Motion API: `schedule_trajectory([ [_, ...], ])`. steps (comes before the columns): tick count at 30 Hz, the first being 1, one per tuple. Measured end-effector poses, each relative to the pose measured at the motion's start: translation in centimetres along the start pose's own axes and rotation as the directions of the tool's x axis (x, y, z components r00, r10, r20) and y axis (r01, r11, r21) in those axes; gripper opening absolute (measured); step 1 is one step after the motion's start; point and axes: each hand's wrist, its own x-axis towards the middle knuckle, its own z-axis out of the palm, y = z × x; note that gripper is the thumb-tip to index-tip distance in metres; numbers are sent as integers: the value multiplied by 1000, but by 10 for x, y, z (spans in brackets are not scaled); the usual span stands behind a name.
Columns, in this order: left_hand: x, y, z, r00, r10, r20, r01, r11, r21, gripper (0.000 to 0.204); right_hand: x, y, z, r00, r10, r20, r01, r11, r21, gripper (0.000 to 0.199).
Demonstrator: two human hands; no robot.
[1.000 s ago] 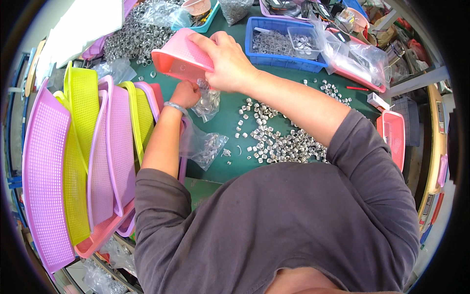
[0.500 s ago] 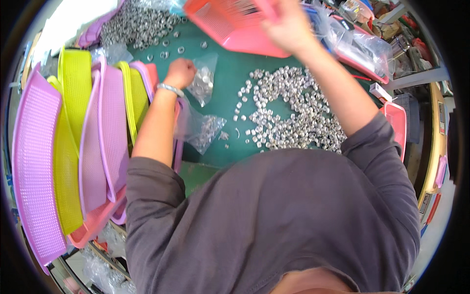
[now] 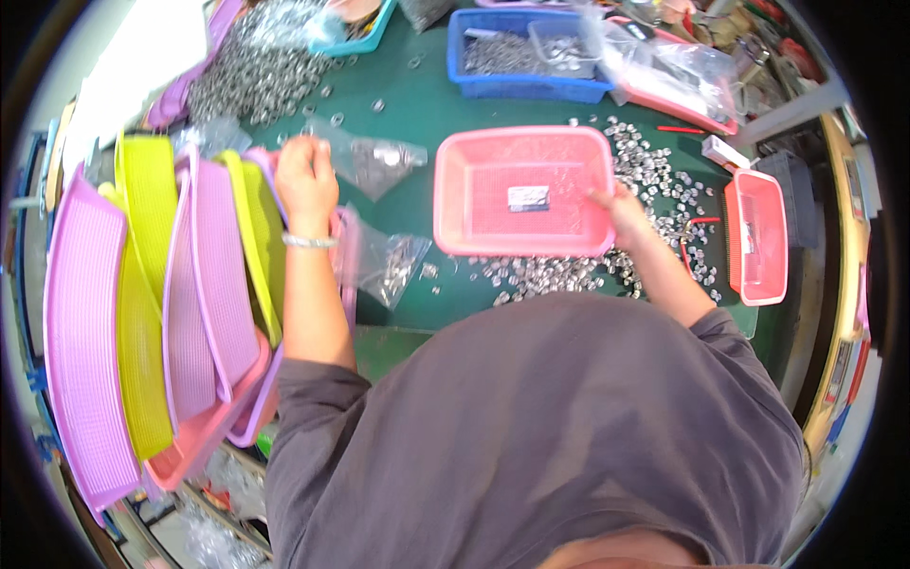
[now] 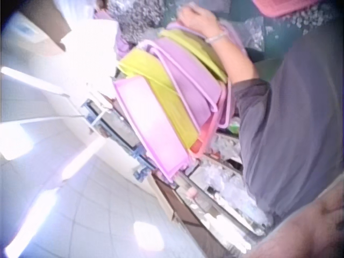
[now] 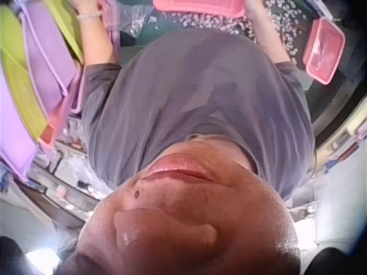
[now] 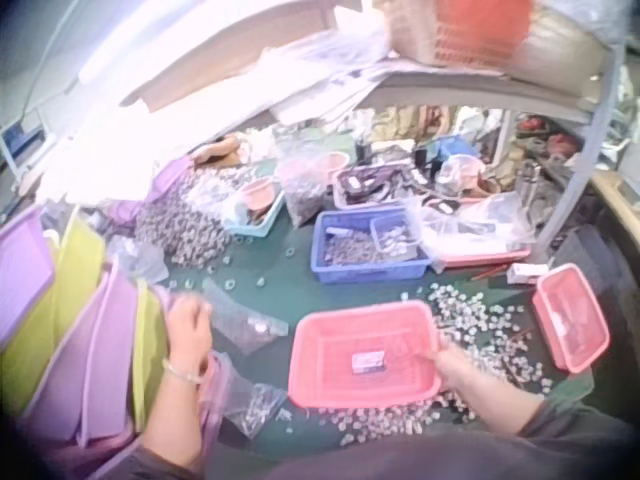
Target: The person sorts small silver metal parts on a green table, picking them up by hand and placing them into pink plastic baskets and clear plastic bags. The person moves around the workspace to transfer parts between containers and bags.
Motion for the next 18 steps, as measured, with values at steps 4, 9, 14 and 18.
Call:
schedule_trajectory([
  [4, -51, -5, 39, 976, -36, 213, 33, 999, 21, 11, 21, 28, -14, 847, -514, -135, 290, 660, -693, 45],
  [9, -66, 18, 69, 936, -241, 256, 281, 950, -134, 14, 49, -76, 0, 660, -747, 87, 428, 278, -860, 31],
  [14, -61, 22, 92, 899, -415, 143, 436, 882, -179, 14, 116, -145, 36, 800, -566, 199, 162, -115, -980, 40],
  [18, -9, 19, 88, 935, -335, -118, 305, 927, -220, 11, 160, -144, 22, 820, -514, 253, 190, -173, -966, 42],
])
